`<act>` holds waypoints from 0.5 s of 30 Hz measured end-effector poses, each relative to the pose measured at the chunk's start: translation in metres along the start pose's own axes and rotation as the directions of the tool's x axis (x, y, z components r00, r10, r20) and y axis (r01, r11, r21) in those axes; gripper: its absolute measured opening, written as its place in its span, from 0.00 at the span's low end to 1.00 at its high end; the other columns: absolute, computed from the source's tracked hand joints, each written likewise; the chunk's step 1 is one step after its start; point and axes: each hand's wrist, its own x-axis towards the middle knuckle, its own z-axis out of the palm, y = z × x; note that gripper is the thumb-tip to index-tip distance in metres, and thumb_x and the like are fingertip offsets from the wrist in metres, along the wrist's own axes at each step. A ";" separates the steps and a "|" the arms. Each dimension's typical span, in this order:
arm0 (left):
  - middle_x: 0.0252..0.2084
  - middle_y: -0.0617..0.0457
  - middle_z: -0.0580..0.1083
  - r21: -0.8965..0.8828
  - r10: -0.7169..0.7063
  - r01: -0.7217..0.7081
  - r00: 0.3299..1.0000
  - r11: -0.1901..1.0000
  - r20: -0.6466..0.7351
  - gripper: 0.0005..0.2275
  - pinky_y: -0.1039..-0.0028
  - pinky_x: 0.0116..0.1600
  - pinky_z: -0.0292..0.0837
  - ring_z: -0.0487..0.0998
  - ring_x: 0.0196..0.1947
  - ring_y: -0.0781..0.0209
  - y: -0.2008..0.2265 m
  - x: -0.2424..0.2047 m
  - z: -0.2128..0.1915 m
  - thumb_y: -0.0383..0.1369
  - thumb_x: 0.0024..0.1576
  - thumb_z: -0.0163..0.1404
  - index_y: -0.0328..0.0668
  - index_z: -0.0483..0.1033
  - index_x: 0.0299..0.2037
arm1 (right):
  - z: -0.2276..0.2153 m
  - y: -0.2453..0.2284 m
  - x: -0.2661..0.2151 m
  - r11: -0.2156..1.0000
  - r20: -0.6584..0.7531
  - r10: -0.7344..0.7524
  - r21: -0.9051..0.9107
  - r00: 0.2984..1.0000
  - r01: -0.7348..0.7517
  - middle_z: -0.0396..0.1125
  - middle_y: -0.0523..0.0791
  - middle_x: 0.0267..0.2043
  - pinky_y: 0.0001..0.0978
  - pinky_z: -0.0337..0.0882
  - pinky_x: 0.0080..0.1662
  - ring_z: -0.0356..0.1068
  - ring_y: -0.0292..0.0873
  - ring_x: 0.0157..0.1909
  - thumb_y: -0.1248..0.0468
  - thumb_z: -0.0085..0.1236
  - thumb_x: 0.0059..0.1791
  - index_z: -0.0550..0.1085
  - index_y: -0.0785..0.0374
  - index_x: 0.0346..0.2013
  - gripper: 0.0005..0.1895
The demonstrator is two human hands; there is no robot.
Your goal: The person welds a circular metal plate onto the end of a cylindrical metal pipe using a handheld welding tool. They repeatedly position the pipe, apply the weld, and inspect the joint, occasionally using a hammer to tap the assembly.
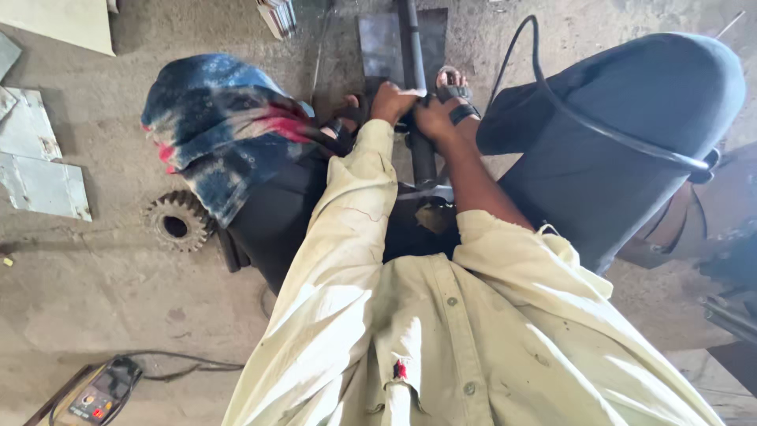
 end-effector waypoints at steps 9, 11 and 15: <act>0.41 0.36 0.80 0.031 -0.039 0.042 0.994 0.999 -0.099 0.34 0.58 0.34 0.82 0.85 0.34 0.46 0.016 -0.014 -0.008 0.46 0.41 0.68 0.25 0.73 0.50 | 0.003 -0.017 -0.012 0.992 0.052 0.067 0.102 0.996 -0.072 0.70 0.57 0.47 0.49 0.80 0.31 0.75 0.55 0.33 0.58 0.49 0.54 0.54 0.66 0.67 0.30; 0.41 0.36 0.80 0.048 -0.046 0.051 0.994 0.998 -0.098 0.34 0.58 0.35 0.82 0.85 0.35 0.46 0.019 -0.016 -0.008 0.47 0.41 0.67 0.26 0.74 0.50 | 0.004 -0.012 -0.006 0.991 0.051 0.047 0.126 0.998 -0.053 0.70 0.57 0.48 0.49 0.80 0.30 0.75 0.54 0.33 0.59 0.51 0.52 0.52 0.64 0.67 0.32; 0.42 0.35 0.81 0.092 -0.033 0.041 0.995 0.995 -0.091 0.34 0.60 0.38 0.82 0.85 0.37 0.47 0.009 -0.002 -0.004 0.48 0.40 0.67 0.25 0.76 0.49 | 0.000 0.003 0.009 0.994 0.029 0.025 0.104 0.999 -0.028 0.72 0.56 0.43 0.47 0.79 0.29 0.74 0.54 0.29 0.59 0.51 0.53 0.61 0.71 0.60 0.25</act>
